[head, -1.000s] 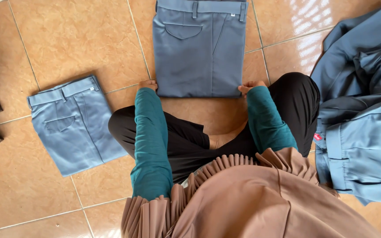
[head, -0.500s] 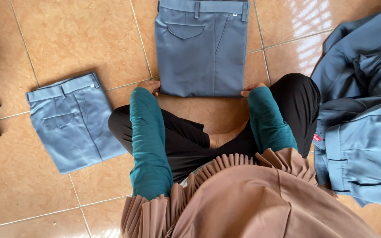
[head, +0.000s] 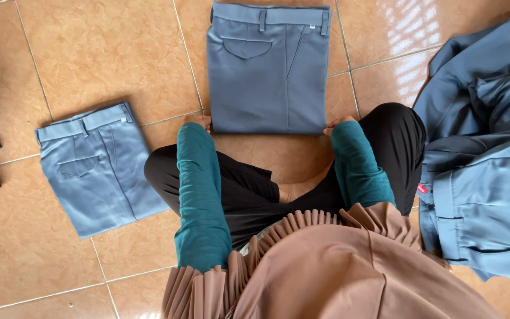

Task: The person sits on a tiled floor and folds multiple pairs of light blue trousers by hand. They smooth each pair, fold the legs together, fold the garment in half, and then fold it again into a compact rectangle. The folded trousers are stacked neatly to the side.

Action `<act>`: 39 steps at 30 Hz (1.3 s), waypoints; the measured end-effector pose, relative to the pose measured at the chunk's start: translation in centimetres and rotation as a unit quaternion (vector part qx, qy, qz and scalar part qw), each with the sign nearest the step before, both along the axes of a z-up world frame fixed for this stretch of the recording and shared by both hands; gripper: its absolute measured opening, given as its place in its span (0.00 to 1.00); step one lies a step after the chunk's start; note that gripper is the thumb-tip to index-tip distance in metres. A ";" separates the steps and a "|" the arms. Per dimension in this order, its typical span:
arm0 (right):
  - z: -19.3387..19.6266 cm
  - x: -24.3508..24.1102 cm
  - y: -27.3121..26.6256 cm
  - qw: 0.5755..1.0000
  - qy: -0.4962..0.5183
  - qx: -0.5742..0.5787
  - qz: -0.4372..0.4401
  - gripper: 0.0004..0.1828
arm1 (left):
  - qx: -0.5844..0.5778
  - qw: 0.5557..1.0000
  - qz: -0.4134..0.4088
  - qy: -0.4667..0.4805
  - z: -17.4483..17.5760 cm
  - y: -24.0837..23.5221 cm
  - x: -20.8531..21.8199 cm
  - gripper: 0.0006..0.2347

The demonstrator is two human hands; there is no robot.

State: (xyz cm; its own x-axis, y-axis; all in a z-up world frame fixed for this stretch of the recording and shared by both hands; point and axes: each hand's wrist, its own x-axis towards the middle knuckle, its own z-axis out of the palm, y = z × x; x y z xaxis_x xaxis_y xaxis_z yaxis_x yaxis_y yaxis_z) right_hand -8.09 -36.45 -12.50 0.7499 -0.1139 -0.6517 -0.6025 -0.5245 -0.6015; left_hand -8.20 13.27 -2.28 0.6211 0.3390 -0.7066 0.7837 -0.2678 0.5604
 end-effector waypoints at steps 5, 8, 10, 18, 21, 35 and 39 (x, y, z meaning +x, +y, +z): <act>0.3 1.1 -0.6 1.000 -0.010 0.021 -0.002 0.27 | 0.068 0.997 -0.040 0.007 0.5 -1.6 -0.2 0.10; -0.4 2.7 -0.3 1.000 -0.006 -0.018 0.024 0.29 | 0.114 0.991 -0.063 0.013 -0.3 -1.8 -0.4 0.10; -1.5 3.7 -0.3 0.997 -0.003 -0.064 0.050 0.33 | 0.145 0.986 -0.076 0.017 -3.8 -0.6 -1.1 0.10; 6.8 1.8 3.5 0.987 0.007 -0.163 -0.003 0.29 | 0.279 0.894 0.143 -0.319 -5.4 -8.3 -2.4 0.05; 9.2 1.5 4.9 0.982 0.031 -0.184 0.021 0.32 | -0.165 0.964 -0.178 0.113 6.8 -16.2 -4.2 0.19; 12.2 -1.5 9.1 0.958 0.066 0.235 -0.154 0.39 | -0.434 0.801 0.408 -0.062 2.7 -24.5 -7.8 0.35; 9.9 1.6 9.6 0.880 0.018 0.410 -0.240 0.52 | -0.445 0.793 0.403 -0.099 4.7 -20.9 -9.5 0.29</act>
State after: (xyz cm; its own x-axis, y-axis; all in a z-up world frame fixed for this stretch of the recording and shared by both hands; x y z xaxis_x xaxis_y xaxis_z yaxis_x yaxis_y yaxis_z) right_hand -6.51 -26.81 -2.63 0.7208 0.1088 -0.6845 -0.6629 0.3967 -0.6350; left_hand -17.70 -7.65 2.43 0.5857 0.1032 -0.8039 0.3723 0.8467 0.3800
